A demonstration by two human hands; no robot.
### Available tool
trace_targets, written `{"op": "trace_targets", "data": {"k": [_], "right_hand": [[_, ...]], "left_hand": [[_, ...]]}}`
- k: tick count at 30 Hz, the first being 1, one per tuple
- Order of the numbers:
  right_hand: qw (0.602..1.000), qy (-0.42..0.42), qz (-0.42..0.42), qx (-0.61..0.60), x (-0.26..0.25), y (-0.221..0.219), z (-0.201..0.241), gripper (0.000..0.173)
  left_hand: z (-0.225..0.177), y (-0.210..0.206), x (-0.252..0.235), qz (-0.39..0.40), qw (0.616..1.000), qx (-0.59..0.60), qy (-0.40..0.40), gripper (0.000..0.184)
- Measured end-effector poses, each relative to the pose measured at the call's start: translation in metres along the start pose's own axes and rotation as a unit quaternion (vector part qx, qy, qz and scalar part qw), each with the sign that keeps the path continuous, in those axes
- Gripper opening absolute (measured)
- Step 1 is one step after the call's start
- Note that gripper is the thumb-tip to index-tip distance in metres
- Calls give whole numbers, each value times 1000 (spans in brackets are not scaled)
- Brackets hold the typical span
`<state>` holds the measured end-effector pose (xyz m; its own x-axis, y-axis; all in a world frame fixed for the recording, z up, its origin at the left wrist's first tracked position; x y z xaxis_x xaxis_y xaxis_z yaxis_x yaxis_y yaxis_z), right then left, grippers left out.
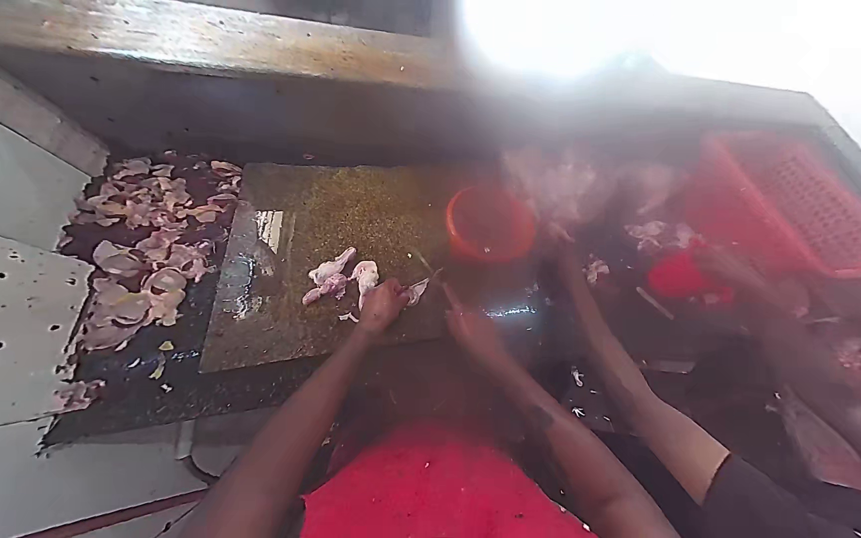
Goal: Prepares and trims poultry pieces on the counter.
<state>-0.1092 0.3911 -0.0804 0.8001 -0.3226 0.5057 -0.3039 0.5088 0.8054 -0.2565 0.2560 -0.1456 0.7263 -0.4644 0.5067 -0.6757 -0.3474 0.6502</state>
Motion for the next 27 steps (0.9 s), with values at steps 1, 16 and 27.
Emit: {"op": "trace_targets", "data": {"k": [1,16,27], "right_hand": [[1000,21,15,-4,3,-6,9,61],[994,11,-71,-80,5,13,-36,54],[987,58,-19,-150,-13,-22,-45,53]], "left_hand": [[0,0,-1,3,1000,3,-1,37],[-4,136,32,11,995,73,-62,36],[-297,110,11,-6,898,-314,-308,28]]}}
Point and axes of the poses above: each hand's wrist, its own x-axis away from the middle knuckle, its own y-axis out of the back of the hand, z = x × y, the point moved 10 cm from there along -x, towards the middle knuckle, and after that the axes turned 2 degrees about y, right-handed, at the moved point
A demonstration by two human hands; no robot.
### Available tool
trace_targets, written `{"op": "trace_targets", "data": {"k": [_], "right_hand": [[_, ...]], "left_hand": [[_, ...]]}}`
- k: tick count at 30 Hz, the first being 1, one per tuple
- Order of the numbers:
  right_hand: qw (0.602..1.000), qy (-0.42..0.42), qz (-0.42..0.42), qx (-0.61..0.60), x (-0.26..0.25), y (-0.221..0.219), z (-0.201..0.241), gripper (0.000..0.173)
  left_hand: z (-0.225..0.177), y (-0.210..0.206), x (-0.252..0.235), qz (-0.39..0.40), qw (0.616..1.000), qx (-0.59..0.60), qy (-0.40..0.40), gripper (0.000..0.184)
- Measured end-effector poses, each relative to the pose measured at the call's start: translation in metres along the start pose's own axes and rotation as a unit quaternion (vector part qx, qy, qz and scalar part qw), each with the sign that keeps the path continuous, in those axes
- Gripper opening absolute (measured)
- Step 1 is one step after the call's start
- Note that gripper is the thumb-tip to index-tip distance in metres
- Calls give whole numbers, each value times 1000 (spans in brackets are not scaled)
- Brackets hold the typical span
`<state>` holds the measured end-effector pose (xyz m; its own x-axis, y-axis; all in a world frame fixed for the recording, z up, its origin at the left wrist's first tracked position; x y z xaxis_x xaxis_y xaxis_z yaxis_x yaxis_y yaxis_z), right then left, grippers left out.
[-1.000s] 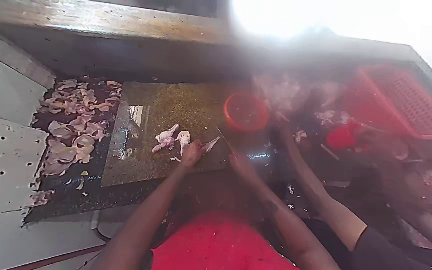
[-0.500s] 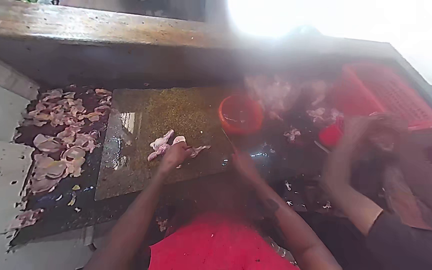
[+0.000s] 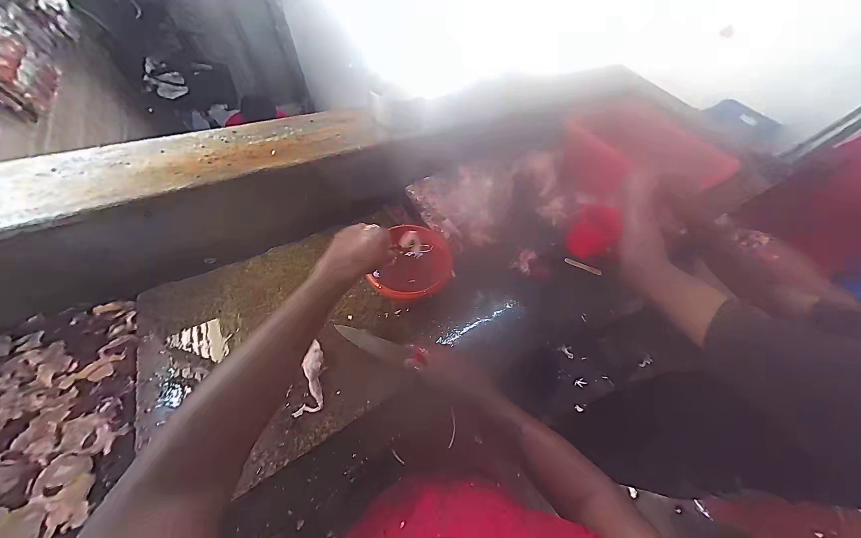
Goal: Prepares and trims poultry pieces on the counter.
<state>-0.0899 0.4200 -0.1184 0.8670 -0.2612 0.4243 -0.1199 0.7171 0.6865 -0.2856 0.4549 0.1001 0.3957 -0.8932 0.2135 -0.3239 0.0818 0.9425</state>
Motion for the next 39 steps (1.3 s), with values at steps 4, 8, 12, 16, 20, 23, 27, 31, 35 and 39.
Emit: {"op": "trace_targets", "data": {"k": [4,8,12,16,20,23,27,31,35,39], "right_hand": [[999,22,-28,-30,3,0,-2,52],[997,30,-59,-40,14,6,-2,49],[994,36,-89,-50,17,7,-3,49],[995,30,-83,-57,21,9,-1,50],[995,28,-80,-48,21,8,-1,51],[995,22,-83,-41,22,8,-1,50],[997,20,-77,-23,16,-1,-4,50],[998,-10,-59,6,13,-2,2,51],[996,-40,-62,46,8,1,0,55],[994,-58,-57,67,2,-4,-1,57]], "left_hand": [[-52,-97,-53,95,990,-76,-76,41],[-52,-129,-74,213,963,-164,19,43],[-124,-39,-115,184,954,-233,-35,37],[-239,105,-102,1,980,50,-194,32],[-261,156,-43,-92,965,107,-219,34],[-206,115,-21,-97,965,81,-230,32],[-34,28,-4,-77,982,163,-60,40],[170,-67,81,-122,929,286,200,43],[218,-153,150,-19,956,176,234,28],[168,-199,162,1,997,71,42,45]]}}
Point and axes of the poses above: each hand's wrist, its own x-axis away from the middle knuckle, its own y-axis out of the back of the hand, z = x × y, the point moved 10 cm from there along -x, towards the middle knuckle, and after that the axes turned 2 degrees about y, right-handed, at the moved point
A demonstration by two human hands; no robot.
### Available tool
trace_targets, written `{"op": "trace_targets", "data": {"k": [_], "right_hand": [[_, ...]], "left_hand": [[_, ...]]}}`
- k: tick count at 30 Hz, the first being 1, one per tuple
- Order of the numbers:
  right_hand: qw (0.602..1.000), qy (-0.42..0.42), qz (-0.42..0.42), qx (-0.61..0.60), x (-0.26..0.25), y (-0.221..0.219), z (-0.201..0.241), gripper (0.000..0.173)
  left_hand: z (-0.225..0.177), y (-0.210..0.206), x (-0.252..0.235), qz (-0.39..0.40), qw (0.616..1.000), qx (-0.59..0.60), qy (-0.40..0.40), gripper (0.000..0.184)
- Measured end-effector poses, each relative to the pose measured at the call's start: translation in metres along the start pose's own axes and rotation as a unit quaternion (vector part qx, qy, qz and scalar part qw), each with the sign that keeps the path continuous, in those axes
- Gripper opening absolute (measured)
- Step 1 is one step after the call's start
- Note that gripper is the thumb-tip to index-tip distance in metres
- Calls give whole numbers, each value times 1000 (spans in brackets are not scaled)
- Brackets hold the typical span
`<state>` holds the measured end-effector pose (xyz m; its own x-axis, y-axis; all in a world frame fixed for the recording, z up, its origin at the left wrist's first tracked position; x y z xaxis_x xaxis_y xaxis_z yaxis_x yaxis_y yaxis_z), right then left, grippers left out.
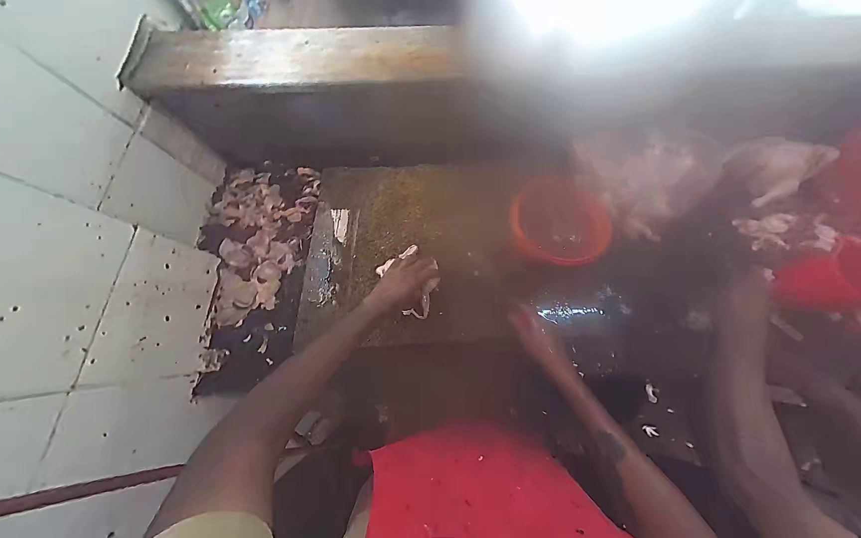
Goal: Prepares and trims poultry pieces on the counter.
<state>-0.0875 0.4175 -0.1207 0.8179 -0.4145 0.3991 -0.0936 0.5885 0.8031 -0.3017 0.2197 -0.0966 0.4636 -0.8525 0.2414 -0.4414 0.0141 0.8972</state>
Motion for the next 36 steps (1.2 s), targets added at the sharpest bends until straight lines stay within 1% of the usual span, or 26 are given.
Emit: {"op": "trace_targets", "data": {"k": [3,4,5,6,7,8,9,10,11,12,13,14,15,16,18,20,22,24,26,28,29,32,36], "right_hand": [[1000,1,-12,12,-2,-1,-2,58],[1000,-5,-13,1,-1,0,-1,58],[1000,-13,-11,-17,1,0,-1,58],[999,-19,-12,-41,3,1,-1,57],[997,-23,-16,-68,4,1,-2,56],[995,-23,-22,-98,5,2,-2,55],[991,-21,-30,-131,8,3,-1,54],[985,-17,-36,-169,11,3,2,52],[978,-18,-36,-207,15,3,7,51],[970,-22,-30,-241,20,3,12,54],[962,-22,-20,-272,24,3,19,58],[955,-19,-7,-297,28,4,29,63],[949,-8,6,-314,32,5,40,66],[949,9,14,-316,35,6,52,69],[957,62,2,-285,36,10,74,72],[969,121,-26,-213,34,16,94,69],[973,150,-40,-169,33,22,116,66],[976,155,-41,-148,34,30,136,64],[977,163,-49,-131,32,34,149,63],[976,166,-57,-127,28,30,153,62],[976,165,-58,-127,26,28,153,62],[981,158,-53,-104,29,17,150,63],[988,136,-29,-65,48,-9,139,62]], "left_hand": [[-14,-17,-10,-12,998,-38,-48,35],[-15,-19,-15,-16,998,-28,-51,32],[-14,-18,-19,-5,999,-7,-39,31],[-12,-15,-23,8,999,30,-16,35],[-10,-10,-26,26,995,99,17,40],[-10,-4,-26,37,976,207,53,42],[-11,0,-25,31,936,339,86,39],[-14,0,-21,12,874,473,110,35],[-19,-1,-17,-12,790,599,130,34],[-24,-7,-16,-29,691,707,147,36],[-28,-14,-18,-40,604,781,155,39],[-31,-22,-22,-50,541,825,157,42],[-34,-29,-24,-63,500,848,165,44],[-37,-35,-26,-79,477,858,173,46],[-42,-44,-30,-111,473,853,191,52],[-41,-49,-30,-153,484,834,217,57],[-38,-44,-23,-195,525,787,259,58],[-38,-33,-17,-233,582,723,291,58],[-41,-19,-12,-257,627,681,279,61],[-47,-6,-6,-274,651,654,269,66],[-47,-2,-3,-286,655,646,271,66],[-39,-1,0,-312,653,630,280,59],[-23,-10,2,-341,630,631,297,52]]}}
Point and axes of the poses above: each hand's wrist, its own x-axis away from the middle knuckle, its own y-axis out of the back of the hand, z = x × y, the point moved 10 cm from there along -x, towards the middle knuckle, and after that the axes turned 2 degrees about y, right-handed, at the moved point
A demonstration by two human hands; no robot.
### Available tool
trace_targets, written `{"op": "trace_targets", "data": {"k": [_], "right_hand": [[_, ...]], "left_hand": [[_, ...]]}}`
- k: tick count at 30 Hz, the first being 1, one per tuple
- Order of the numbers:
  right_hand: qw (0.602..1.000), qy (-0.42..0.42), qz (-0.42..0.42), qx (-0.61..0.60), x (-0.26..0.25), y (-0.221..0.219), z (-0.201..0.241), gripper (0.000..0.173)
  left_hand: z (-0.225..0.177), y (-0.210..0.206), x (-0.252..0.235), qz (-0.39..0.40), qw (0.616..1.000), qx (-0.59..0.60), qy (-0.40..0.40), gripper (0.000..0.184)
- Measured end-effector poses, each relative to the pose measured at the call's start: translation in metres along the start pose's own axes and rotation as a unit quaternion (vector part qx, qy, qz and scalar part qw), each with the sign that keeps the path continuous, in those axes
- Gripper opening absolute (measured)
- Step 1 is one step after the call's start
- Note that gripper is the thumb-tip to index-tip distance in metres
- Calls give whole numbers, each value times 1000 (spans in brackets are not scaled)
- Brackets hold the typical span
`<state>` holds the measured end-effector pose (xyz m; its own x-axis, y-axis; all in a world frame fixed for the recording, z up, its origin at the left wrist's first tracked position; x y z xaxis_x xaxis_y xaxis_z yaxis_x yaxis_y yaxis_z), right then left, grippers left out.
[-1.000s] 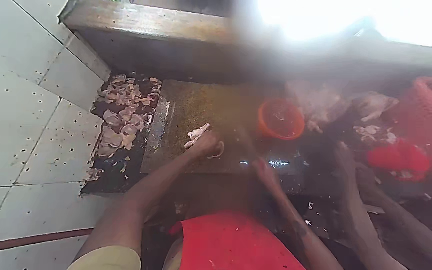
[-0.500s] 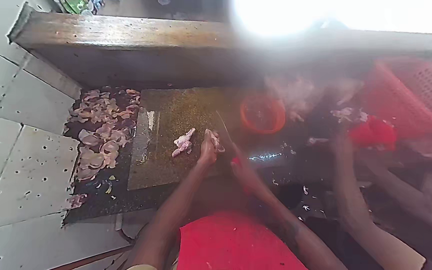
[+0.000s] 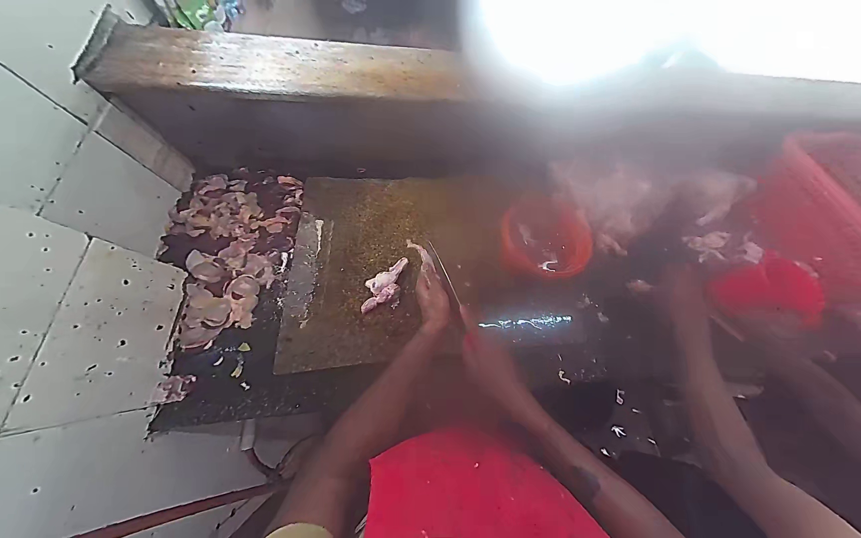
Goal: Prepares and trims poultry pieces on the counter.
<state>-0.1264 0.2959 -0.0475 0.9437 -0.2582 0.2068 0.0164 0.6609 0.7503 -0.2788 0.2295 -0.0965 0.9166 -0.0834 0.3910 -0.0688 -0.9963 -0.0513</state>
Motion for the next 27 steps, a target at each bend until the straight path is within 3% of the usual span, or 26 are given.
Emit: {"op": "trace_targets", "data": {"k": [10,14,16,18,21,24,27], "right_hand": [[999,-37,16,17,-35,14,24,64],[993,-13,26,-118,-66,24,27,65],[990,-28,26,-134,-82,31,18,65],[996,-68,25,-54,-94,30,-9,64],[991,-106,8,76,-98,18,-55,59],[986,-96,-17,136,-82,13,-74,50],[995,-17,-36,89,-52,18,-54,39]], "left_hand": [[-1,-4,12,40,998,-50,-23,47],[10,0,4,91,987,-121,-50,45],[26,-1,7,133,986,-99,-19,44],[50,-2,12,171,982,-10,74,44],[61,1,26,226,954,82,178,30],[57,3,43,267,937,109,199,38],[54,1,58,292,937,92,168,46]]}}
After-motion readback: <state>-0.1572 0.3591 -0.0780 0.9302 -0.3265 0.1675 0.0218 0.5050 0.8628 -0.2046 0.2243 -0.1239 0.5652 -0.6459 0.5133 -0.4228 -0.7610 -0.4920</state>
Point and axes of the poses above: each hand's wrist, its own x-axis away from the middle knuckle, its own y-axis out of the back of the hand, z = x × y, the point moved 10 cm from there along -x, towards the middle knuckle, and after that the axes turned 2 degrees about y, right-handed, at the moved point
